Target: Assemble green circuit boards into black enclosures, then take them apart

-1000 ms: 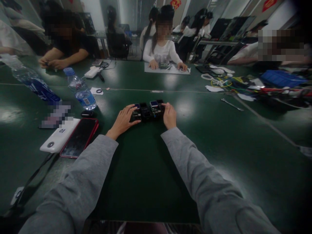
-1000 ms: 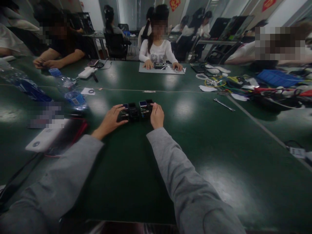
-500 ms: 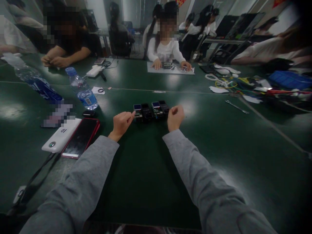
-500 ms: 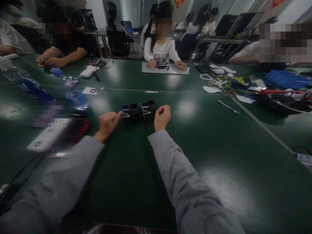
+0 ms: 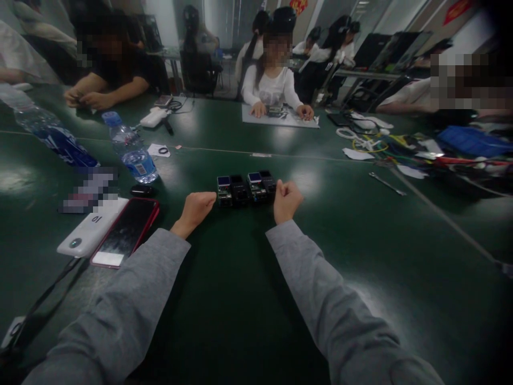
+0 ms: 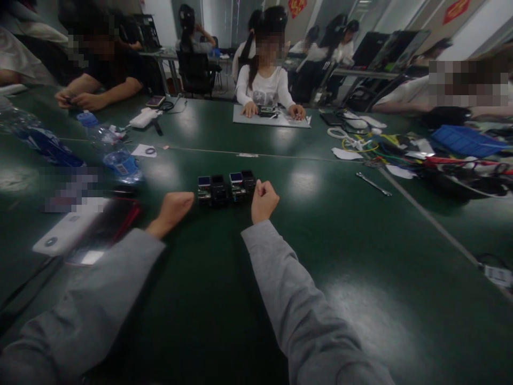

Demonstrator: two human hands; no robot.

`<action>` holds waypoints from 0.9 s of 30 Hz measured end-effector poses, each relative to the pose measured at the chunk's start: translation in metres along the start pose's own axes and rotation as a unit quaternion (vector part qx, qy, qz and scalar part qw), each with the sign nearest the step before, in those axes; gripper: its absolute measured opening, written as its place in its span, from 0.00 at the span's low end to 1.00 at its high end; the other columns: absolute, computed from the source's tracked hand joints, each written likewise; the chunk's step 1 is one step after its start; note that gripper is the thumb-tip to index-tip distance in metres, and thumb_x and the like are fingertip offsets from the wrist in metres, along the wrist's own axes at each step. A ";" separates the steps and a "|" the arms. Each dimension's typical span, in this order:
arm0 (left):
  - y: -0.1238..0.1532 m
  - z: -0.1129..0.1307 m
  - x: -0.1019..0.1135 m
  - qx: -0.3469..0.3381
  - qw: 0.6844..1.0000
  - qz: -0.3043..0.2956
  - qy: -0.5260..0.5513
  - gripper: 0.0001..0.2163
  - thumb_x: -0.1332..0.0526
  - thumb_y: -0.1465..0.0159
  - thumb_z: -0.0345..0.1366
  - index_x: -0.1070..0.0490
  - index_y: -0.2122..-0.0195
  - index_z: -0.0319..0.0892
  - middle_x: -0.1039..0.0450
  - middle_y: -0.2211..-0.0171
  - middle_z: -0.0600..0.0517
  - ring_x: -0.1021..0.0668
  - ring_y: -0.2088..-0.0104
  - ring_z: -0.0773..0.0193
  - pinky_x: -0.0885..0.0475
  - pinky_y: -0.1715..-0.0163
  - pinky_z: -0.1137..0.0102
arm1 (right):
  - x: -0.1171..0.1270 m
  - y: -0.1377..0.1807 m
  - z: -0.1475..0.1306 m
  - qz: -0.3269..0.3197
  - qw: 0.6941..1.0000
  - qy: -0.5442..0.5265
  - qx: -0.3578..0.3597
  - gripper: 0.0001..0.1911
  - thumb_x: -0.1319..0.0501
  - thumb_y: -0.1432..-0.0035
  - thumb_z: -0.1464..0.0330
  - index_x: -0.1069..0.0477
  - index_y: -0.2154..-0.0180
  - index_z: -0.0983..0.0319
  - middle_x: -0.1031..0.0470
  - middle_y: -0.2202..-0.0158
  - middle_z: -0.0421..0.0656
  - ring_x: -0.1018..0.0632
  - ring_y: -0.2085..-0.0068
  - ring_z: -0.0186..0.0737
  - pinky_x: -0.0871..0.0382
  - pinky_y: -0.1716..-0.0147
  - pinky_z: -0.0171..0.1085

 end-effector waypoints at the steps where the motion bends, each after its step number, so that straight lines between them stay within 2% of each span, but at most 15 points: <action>1: 0.000 -0.001 -0.002 0.002 1.000 -0.010 0.001 0.14 0.47 0.37 0.23 0.41 0.80 0.41 0.43 0.82 0.59 0.39 0.80 0.72 0.47 0.77 0.73 | 0.000 0.000 -0.001 -0.002 1.000 0.005 0.000 0.24 0.46 0.33 0.58 0.52 0.78 0.58 0.51 0.80 0.32 0.45 0.77 0.31 0.50 0.73 0.35; 7: 0.000 0.001 -0.014 -0.006 0.997 -0.075 -0.018 0.12 0.46 0.36 0.24 0.33 0.77 0.40 0.33 0.79 0.56 0.32 0.78 0.70 0.44 0.76 0.73 | -0.004 0.003 -0.004 -0.022 0.999 0.033 -0.008 0.24 0.48 0.31 0.57 0.52 0.77 0.58 0.50 0.79 0.33 0.44 0.76 0.33 0.48 0.72 0.36; 10: 0.000 -0.001 -0.019 0.002 0.994 -0.101 -0.033 0.11 0.45 0.38 0.24 0.31 0.75 0.41 0.31 0.78 0.56 0.31 0.78 0.69 0.45 0.76 0.73 | -0.006 0.002 -0.006 -0.020 0.999 0.040 0.012 0.19 0.47 0.33 0.58 0.45 0.74 0.58 0.42 0.75 0.36 0.38 0.72 0.36 0.41 0.68 0.37; 13: 0.001 -0.006 -0.019 0.022 0.995 -0.093 -0.032 0.11 0.45 0.39 0.24 0.32 0.77 0.41 0.34 0.80 0.56 0.34 0.79 0.70 0.45 0.76 0.72 | -0.010 0.000 -0.009 -0.025 0.997 0.040 0.057 0.12 0.43 0.37 0.58 0.35 0.68 0.59 0.33 0.64 0.44 0.31 0.60 0.43 0.35 0.56 0.44; 15: 0.001 -0.008 -0.019 0.024 0.996 -0.085 -0.026 0.12 0.46 0.39 0.24 0.34 0.78 0.41 0.35 0.80 0.56 0.35 0.79 0.70 0.45 0.76 0.72 | -0.016 -0.001 -0.004 -0.053 0.997 0.020 0.049 0.13 0.41 0.38 0.57 0.30 0.64 0.60 0.31 0.59 0.48 0.30 0.53 0.47 0.35 0.50 0.48; 20: 0.003 -0.011 -0.019 0.022 0.997 -0.073 -0.016 0.12 0.47 0.39 0.24 0.36 0.79 0.41 0.36 0.80 0.56 0.36 0.79 0.69 0.47 0.76 0.72 | -0.032 0.002 0.021 -0.133 0.990 -0.042 -0.035 0.20 0.36 0.42 0.53 0.25 0.57 0.61 0.29 0.56 0.49 0.27 0.52 0.48 0.32 0.48 0.49; 23: 0.004 -0.013 -0.019 0.024 0.997 -0.073 -0.011 0.12 0.47 0.39 0.24 0.38 0.80 0.41 0.38 0.81 0.57 0.37 0.79 0.70 0.47 0.76 0.72 | -0.035 0.000 0.031 -0.155 0.986 -0.048 -0.038 0.23 0.34 0.44 0.51 0.25 0.54 0.60 0.28 0.54 0.49 0.27 0.51 0.49 0.32 0.47 0.50; 27: 0.003 -0.014 -0.018 0.032 0.997 -0.071 0.002 0.12 0.48 0.39 0.24 0.39 0.80 0.41 0.40 0.81 0.58 0.37 0.79 0.71 0.47 0.76 0.72 | -0.034 -0.007 0.039 -0.190 0.981 -0.021 -0.025 0.22 0.37 0.40 0.51 0.24 0.53 0.60 0.25 0.55 0.49 0.26 0.53 0.48 0.31 0.49 0.50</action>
Point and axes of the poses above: each hand's wrist, its own y-axis away from the middle knuckle, its own x-axis out of the back of the hand, z = x × y, the point moved 9 cm from there along -y, towards the middle knuckle
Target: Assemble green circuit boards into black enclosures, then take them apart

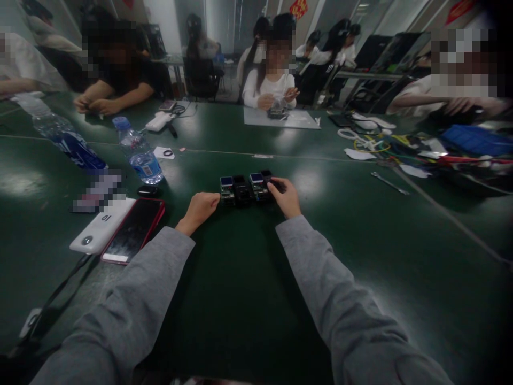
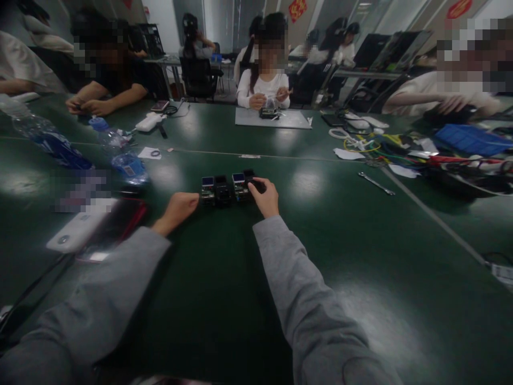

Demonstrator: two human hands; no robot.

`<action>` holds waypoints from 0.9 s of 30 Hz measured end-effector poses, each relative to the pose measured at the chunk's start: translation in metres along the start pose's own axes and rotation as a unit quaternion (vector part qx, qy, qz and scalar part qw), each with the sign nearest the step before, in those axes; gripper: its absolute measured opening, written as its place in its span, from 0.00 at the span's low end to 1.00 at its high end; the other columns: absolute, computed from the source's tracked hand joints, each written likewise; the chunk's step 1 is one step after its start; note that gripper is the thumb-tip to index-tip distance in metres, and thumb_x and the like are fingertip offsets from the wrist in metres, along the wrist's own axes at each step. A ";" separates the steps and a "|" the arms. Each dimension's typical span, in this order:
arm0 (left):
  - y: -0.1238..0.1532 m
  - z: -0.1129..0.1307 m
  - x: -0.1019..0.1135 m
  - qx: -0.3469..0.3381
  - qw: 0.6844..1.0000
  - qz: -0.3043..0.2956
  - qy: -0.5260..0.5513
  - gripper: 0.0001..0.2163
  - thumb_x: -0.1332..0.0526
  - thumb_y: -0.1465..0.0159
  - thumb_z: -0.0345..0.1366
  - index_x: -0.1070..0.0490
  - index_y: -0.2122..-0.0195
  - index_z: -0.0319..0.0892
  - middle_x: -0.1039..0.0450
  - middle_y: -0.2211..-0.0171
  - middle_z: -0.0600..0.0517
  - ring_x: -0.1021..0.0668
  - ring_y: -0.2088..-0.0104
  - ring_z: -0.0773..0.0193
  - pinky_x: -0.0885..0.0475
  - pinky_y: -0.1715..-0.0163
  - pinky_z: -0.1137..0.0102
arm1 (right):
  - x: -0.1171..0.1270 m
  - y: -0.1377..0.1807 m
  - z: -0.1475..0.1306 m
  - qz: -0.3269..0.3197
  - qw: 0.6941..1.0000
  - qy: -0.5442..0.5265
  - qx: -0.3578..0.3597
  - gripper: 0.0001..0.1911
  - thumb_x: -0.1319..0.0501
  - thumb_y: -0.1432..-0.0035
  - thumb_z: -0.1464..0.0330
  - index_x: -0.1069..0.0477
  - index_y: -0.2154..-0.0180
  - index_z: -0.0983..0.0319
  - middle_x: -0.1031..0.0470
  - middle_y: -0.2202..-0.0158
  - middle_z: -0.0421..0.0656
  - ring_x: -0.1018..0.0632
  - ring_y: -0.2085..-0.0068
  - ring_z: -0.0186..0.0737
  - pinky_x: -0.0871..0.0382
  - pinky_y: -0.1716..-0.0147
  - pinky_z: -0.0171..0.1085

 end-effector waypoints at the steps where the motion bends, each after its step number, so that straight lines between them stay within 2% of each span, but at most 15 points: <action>1: 0.000 0.000 0.001 0.001 1.000 0.002 0.003 0.12 0.48 0.39 0.24 0.40 0.79 0.41 0.40 0.81 0.58 0.37 0.79 0.71 0.47 0.76 0.72 | 0.004 -0.001 -0.001 0.003 1.000 0.023 0.007 0.21 0.38 0.39 0.52 0.24 0.53 0.61 0.25 0.55 0.49 0.25 0.54 0.48 0.31 0.49 0.50; 6: -0.001 0.002 0.003 -0.002 1.000 0.007 0.007 0.12 0.48 0.39 0.24 0.41 0.80 0.41 0.42 0.81 0.58 0.39 0.79 0.70 0.48 0.75 0.72 | 0.023 -0.003 -0.006 0.060 0.993 0.098 0.026 0.19 0.44 0.34 0.56 0.24 0.53 0.62 0.25 0.54 0.52 0.25 0.54 0.47 0.32 0.51 0.46; 10: 0.000 0.000 0.001 0.001 1.000 0.000 0.023 0.13 0.48 0.38 0.25 0.40 0.79 0.41 0.40 0.81 0.58 0.38 0.79 0.70 0.47 0.75 0.72 | 0.033 -0.004 0.007 0.110 0.989 0.096 -0.013 0.23 0.52 0.31 0.57 0.24 0.57 0.63 0.24 0.60 0.50 0.26 0.59 0.45 0.32 0.55 0.44; 14: -0.001 -0.002 0.001 0.007 1.000 0.005 0.012 0.13 0.48 0.38 0.26 0.42 0.80 0.41 0.42 0.81 0.58 0.39 0.79 0.70 0.49 0.75 0.71 | 0.039 -0.004 0.021 0.128 0.984 0.107 -0.057 0.25 0.56 0.30 0.56 0.26 0.59 0.63 0.26 0.63 0.50 0.28 0.61 0.46 0.34 0.54 0.46; 16: -0.001 -0.001 0.001 0.010 1.000 0.005 0.010 0.13 0.48 0.39 0.26 0.43 0.80 0.41 0.43 0.81 0.58 0.39 0.79 0.71 0.49 0.75 0.71 | 0.039 -0.003 0.018 0.131 0.984 0.115 -0.049 0.26 0.55 0.30 0.53 0.27 0.55 0.64 0.27 0.60 0.51 0.28 0.58 0.47 0.34 0.52 0.48; 19: -0.001 0.000 0.001 0.013 1.000 0.002 0.019 0.12 0.48 0.39 0.25 0.42 0.80 0.41 0.42 0.80 0.58 0.38 0.79 0.71 0.47 0.75 0.72 | 0.030 -0.002 0.001 0.099 0.985 0.141 0.015 0.28 0.46 0.35 0.49 0.30 0.47 0.65 0.31 0.52 0.55 0.30 0.50 0.51 0.35 0.47 0.51; 22: -0.001 0.000 0.001 0.013 1.000 0.000 0.019 0.12 0.48 0.39 0.25 0.41 0.79 0.41 0.41 0.80 0.58 0.36 0.78 0.70 0.47 0.74 0.72 | 0.015 0.001 -0.012 0.051 0.982 0.169 0.071 0.28 0.39 0.40 0.53 0.29 0.46 0.65 0.35 0.48 0.57 0.33 0.45 0.54 0.36 0.44 0.51; 24: 0.000 0.000 0.000 0.012 1.000 -0.004 0.016 0.11 0.48 0.38 0.25 0.40 0.79 0.41 0.40 0.79 0.58 0.36 0.78 0.70 0.47 0.74 0.72 | 0.015 0.000 -0.009 0.053 0.984 0.157 0.068 0.23 0.41 0.39 0.58 0.27 0.48 0.65 0.33 0.50 0.56 0.31 0.47 0.53 0.34 0.45 0.51; 27: 0.000 -0.001 -0.001 0.012 1.000 -0.003 0.019 0.12 0.48 0.38 0.25 0.39 0.79 0.41 0.40 0.80 0.58 0.36 0.78 0.70 0.47 0.74 0.72 | 0.027 -0.003 0.011 0.097 0.989 0.108 0.008 0.19 0.45 0.39 0.62 0.25 0.53 0.65 0.28 0.55 0.54 0.27 0.52 0.50 0.32 0.47 0.50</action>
Point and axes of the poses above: each hand's wrist, its own y-axis away from the middle knuckle, its own x-axis out of the back of the hand, z = x × y, the point moved 9 cm from there along -y, towards the middle knuckle
